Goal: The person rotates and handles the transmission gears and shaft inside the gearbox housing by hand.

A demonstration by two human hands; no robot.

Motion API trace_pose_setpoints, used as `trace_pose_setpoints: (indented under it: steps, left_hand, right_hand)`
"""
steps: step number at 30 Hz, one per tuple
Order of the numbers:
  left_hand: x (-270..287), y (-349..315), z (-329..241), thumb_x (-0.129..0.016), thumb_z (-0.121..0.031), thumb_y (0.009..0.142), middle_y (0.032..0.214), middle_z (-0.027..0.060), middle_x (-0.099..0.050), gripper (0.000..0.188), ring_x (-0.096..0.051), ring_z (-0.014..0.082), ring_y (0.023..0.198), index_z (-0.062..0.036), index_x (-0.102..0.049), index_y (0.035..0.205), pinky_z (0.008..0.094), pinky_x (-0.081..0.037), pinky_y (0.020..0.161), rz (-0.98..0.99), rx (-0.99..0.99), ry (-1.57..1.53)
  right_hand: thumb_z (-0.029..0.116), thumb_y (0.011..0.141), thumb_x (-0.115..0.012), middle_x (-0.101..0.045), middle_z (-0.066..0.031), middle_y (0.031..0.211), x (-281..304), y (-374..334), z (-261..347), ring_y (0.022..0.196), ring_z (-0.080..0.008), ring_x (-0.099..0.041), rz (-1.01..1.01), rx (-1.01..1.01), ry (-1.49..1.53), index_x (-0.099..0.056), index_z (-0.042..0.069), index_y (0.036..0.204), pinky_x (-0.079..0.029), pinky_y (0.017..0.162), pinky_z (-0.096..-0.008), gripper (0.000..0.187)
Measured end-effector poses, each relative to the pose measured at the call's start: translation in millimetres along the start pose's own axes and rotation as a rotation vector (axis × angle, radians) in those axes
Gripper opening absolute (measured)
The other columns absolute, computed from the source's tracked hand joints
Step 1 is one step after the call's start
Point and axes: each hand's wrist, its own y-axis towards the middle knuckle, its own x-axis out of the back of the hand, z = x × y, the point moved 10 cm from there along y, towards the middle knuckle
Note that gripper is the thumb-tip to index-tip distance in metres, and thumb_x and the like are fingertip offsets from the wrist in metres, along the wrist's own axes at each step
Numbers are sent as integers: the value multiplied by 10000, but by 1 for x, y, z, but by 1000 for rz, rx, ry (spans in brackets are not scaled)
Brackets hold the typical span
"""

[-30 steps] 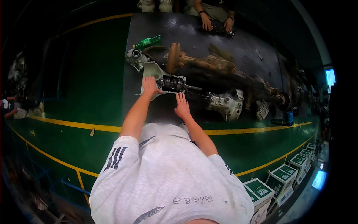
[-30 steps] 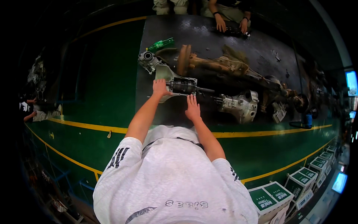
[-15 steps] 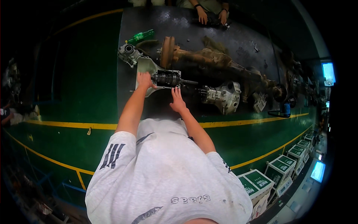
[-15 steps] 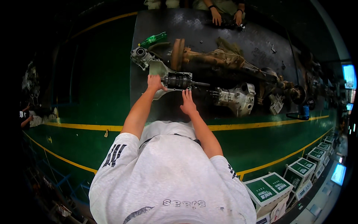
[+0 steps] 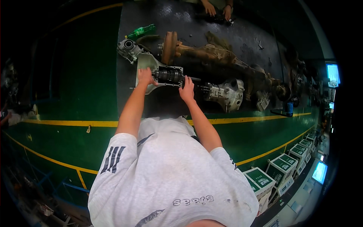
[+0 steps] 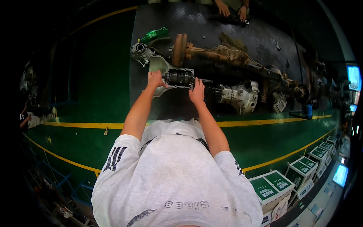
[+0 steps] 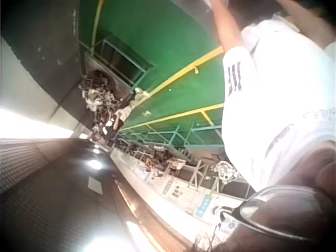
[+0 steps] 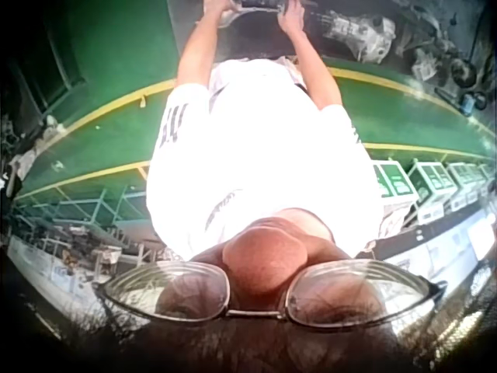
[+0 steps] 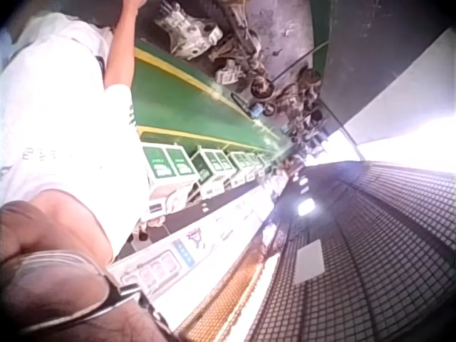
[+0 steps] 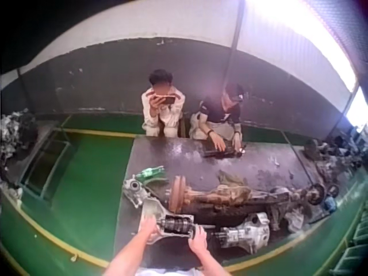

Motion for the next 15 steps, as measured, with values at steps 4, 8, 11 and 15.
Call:
trace_pose_setpoints:
  steps: [4,8,11,15]
  left_hand:
    - [-5,0,5,-869,-584,415,1188,84,-592,995,-482,240,1193,-76,-487,1181,345,-293,997,26,49,-3]
    - [-1,0,6,-875,-566,423,1192,85,-590,987,-475,243,1203,-81,-487,1189,351,-290,1002,1,38,-61]
    - [0,-2,3,-876,-561,423,1181,84,-594,1002,-481,243,1192,-83,-480,1209,363,-286,1004,9,56,-12]
    - [-6,-2,6,-876,-564,422,1200,86,-576,1020,-465,249,1204,-76,-474,1223,372,-278,1012,44,54,-26]
  right_hand:
    - [80,745,-630,-208,-146,1527,-11,8,16,1387,-347,-226,59,117,-144,-261,99,1462,-339,1059,-442,807]
    - [102,742,-624,-203,-186,1520,-21,5,35,1387,-373,-217,60,162,-244,-276,100,1457,-344,1050,-476,795]
    - [92,739,-620,-198,-204,1516,-27,3,30,1374,-381,-243,49,159,-221,-258,96,1463,-369,1034,-468,809]
    - [87,739,-621,-197,-219,1511,-30,2,27,1349,-395,-285,67,161,-173,-236,102,1472,-397,1015,-452,828]
